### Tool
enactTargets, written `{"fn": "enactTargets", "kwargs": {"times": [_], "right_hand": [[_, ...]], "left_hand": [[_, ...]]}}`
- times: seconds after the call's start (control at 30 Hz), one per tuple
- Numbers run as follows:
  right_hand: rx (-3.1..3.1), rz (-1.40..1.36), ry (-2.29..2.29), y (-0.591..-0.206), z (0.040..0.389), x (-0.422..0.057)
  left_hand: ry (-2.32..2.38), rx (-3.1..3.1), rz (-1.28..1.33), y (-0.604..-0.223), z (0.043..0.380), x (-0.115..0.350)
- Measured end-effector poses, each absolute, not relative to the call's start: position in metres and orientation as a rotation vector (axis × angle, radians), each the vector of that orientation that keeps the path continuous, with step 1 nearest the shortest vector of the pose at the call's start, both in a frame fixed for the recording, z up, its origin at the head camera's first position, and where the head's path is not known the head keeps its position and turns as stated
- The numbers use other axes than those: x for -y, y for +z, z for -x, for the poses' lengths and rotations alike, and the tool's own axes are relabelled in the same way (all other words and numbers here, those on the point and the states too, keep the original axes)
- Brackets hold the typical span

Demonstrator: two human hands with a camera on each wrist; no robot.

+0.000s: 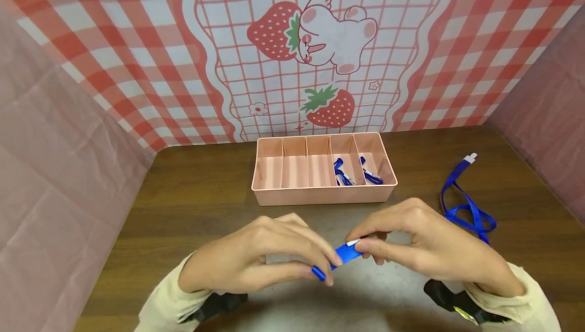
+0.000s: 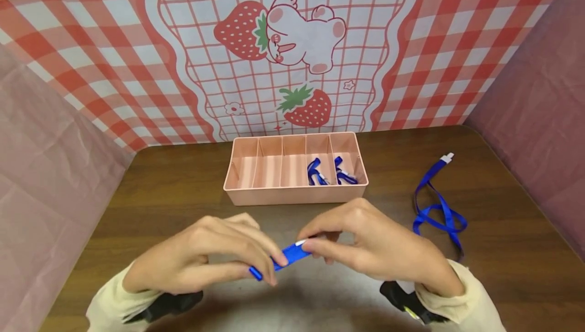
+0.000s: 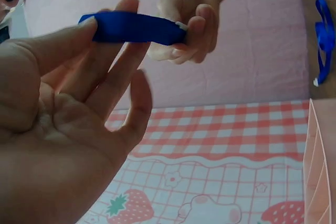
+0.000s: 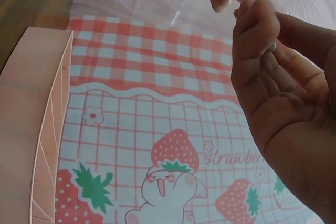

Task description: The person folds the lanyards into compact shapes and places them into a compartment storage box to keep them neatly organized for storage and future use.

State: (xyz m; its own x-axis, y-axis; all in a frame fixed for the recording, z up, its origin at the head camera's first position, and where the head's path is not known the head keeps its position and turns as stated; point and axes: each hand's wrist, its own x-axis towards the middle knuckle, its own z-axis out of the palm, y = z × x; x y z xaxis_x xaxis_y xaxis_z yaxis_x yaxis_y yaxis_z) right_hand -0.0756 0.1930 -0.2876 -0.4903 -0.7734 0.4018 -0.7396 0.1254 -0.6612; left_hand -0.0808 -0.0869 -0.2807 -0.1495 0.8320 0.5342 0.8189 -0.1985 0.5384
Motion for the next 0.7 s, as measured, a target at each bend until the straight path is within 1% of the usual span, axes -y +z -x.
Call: {"fn": "enactTargets", "kwargs": {"times": [0.1,0.33,0.43,0.57,0.7], "right_hand": [[-2.374,1.578,-1.302,-0.291,0.074,-0.187],[-2.509,1.512,-1.224,-0.301,0.071,-0.175],[-2.526,1.513,-1.276,-0.305,0.071,-0.173],[-2.498,1.505,-1.389,-0.309,0.073,-0.171],[-2.453,1.445,-1.460,-0.309,0.075,-0.167]], "left_hand": [[1.302,-2.131,-2.044,-0.286,0.079,0.084],[1.101,-2.452,-2.030,-0.295,0.073,0.077],[1.113,-2.514,-1.967,-0.296,0.072,0.074],[1.207,-2.530,-1.811,-0.296,0.072,0.070],[1.238,-2.564,-1.721,-0.296,0.073,0.069]]}}
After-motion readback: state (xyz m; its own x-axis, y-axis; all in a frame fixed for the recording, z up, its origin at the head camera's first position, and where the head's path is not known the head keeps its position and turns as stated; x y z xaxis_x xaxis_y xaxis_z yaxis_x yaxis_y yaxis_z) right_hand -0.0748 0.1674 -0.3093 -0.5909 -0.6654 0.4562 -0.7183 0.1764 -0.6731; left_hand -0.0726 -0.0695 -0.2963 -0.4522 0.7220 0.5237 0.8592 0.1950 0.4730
